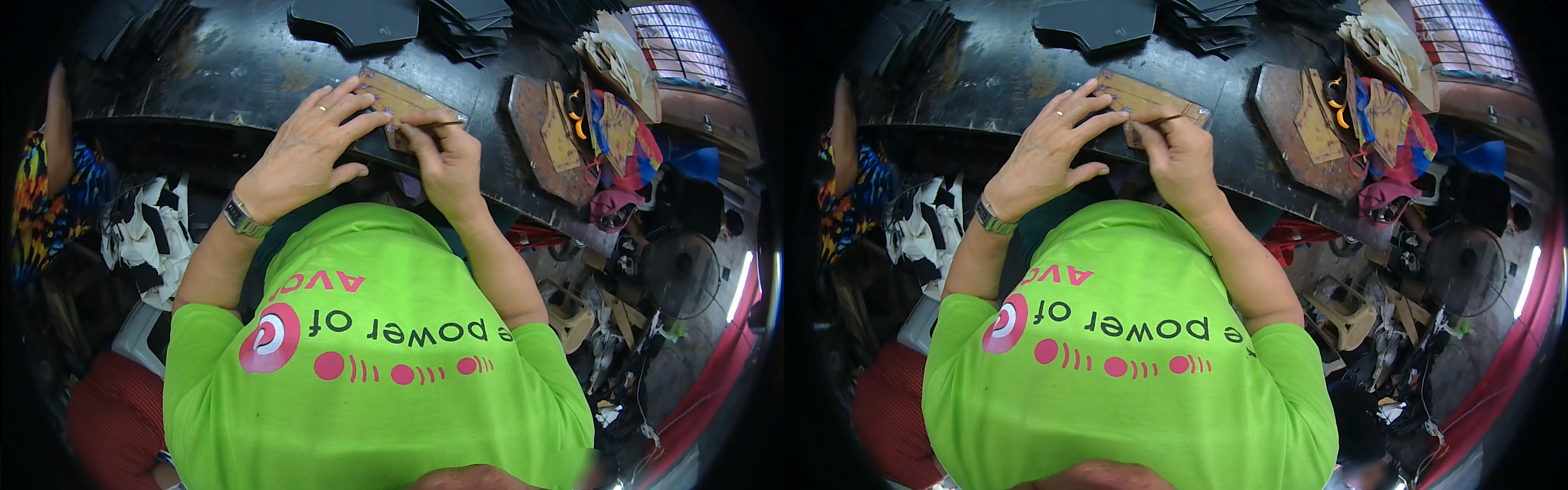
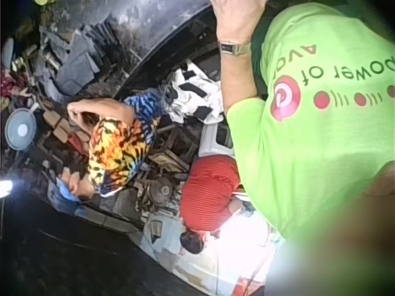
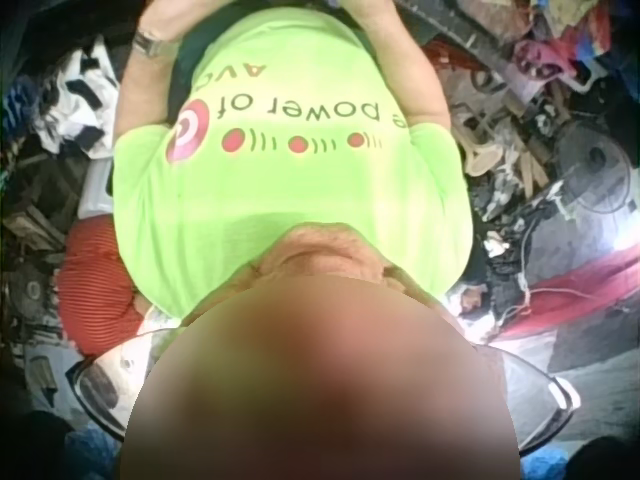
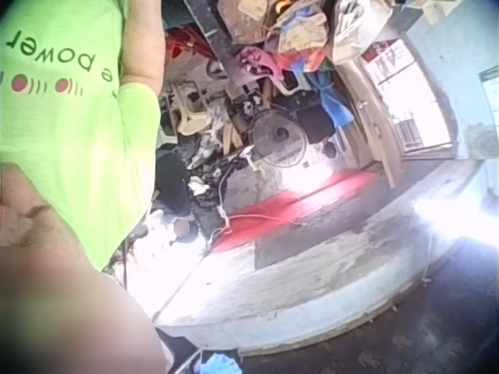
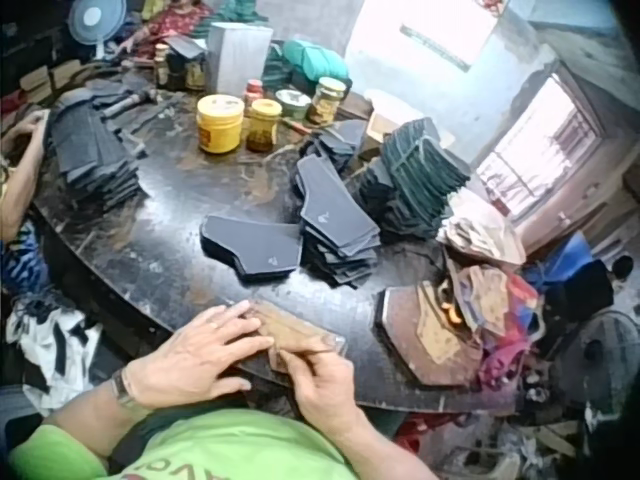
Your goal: The person repeatedly places a cardboard template on dark sheet material and uses a small pointed tool to mark the material along the template edges. They remove the template, set it aside, and repeat the process on additional sheets.
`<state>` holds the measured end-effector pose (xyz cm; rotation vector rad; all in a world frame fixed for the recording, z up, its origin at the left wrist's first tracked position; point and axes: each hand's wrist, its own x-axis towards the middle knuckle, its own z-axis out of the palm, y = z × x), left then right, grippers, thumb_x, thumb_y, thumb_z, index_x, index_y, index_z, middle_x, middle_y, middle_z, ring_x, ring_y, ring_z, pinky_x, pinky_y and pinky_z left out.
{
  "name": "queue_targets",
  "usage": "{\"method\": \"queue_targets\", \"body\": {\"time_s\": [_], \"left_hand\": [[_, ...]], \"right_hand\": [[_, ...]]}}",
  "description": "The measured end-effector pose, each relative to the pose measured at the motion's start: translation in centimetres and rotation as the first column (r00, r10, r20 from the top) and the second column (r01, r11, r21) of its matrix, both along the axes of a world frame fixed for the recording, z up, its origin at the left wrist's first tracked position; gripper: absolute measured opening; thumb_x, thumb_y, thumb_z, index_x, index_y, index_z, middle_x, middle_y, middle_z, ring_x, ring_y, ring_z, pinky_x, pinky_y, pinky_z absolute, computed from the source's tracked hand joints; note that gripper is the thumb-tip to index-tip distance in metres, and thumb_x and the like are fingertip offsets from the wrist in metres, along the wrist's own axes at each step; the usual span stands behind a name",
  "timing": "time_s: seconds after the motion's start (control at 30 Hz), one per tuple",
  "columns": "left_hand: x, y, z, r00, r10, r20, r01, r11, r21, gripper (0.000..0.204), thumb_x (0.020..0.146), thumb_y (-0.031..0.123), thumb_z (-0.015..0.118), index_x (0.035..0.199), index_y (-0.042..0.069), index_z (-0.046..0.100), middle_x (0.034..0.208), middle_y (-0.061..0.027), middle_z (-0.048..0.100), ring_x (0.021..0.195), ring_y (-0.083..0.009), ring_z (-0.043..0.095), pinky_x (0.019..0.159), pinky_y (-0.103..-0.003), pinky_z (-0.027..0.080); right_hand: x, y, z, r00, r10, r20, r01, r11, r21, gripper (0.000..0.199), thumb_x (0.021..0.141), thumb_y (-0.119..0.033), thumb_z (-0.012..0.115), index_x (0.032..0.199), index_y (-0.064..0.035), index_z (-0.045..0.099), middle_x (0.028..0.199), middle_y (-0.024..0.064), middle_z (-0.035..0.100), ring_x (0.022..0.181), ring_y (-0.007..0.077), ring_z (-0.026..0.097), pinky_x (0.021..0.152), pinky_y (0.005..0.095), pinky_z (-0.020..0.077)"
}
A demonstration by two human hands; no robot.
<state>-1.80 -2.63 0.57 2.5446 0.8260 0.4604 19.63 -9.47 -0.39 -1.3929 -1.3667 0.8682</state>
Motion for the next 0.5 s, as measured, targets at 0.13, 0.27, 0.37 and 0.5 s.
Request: {"method": "queue_targets", "body": {"time_s": [0.13,0.27,0.37,0.5], "left_hand": [[-0.4,-0.4,0.2,0.998,-0.005,-0.066,0.006,1.000,0.009,0.073,0.080,0.021,0.087,0.148,0.019,0.058,0.156,-0.0113,0.050,0.153,-0.0322,0.038,0.126,-0.051,0.033],[-0.3,-0.3,0.1,0.998,-0.012,-0.067,0.014,0.999,0.034,0.069,0.083,0.022,0.085,0.147,0.018,0.058,0.155,-0.0120,0.050,0.153,-0.0321,0.037,0.125,-0.050,0.033],[-0.2,-0.3,0.0,0.998,-0.004,-0.060,0.006,0.999,0.036,0.068,0.082,0.021,0.086,0.145,0.018,0.059,0.154,-0.0116,0.051,0.153,-0.0315,0.038,0.125,-0.050,0.033],[-0.2,-0.4,0.1,0.999,0.005,-0.046,-0.004,1.000,0.029,0.067,0.081,0.020,0.087,0.143,0.017,0.060,0.151,-0.0110,0.051,0.153,-0.0313,0.038,0.125,-0.050,0.033]], "right_hand": [[-0.1,0.3,0.5,0.991,-0.006,0.132,0.003,1.000,0.016,0.010,0.099,0.000,0.069,0.108,0.0026,0.073,0.094,0.0050,0.076,0.081,0.0094,0.068,0.075,0.0237,0.0547],[0.5,1.6,1.0,0.983,-0.071,-0.169,0.054,0.993,-0.105,0.009,0.099,-0.001,0.069,0.106,0.0029,0.072,0.089,0.0058,0.075,0.078,0.0080,0.068,0.069,0.0248,0.0551],[-0.3,2.1,0.7,0.978,-0.093,-0.188,0.083,0.995,-0.058,0.008,0.099,-0.001,0.069,0.105,0.0023,0.073,0.082,0.0044,0.073,0.071,0.0063,0.066,0.063,0.0235,0.0530],[-0.9,2.1,0.3,0.994,-0.028,0.102,0.029,1.000,-0.008,0.008,0.100,-0.001,0.070,0.107,0.0011,0.073,0.080,0.0022,0.072,0.070,0.0060,0.066,0.062,0.0232,0.0530]]}}
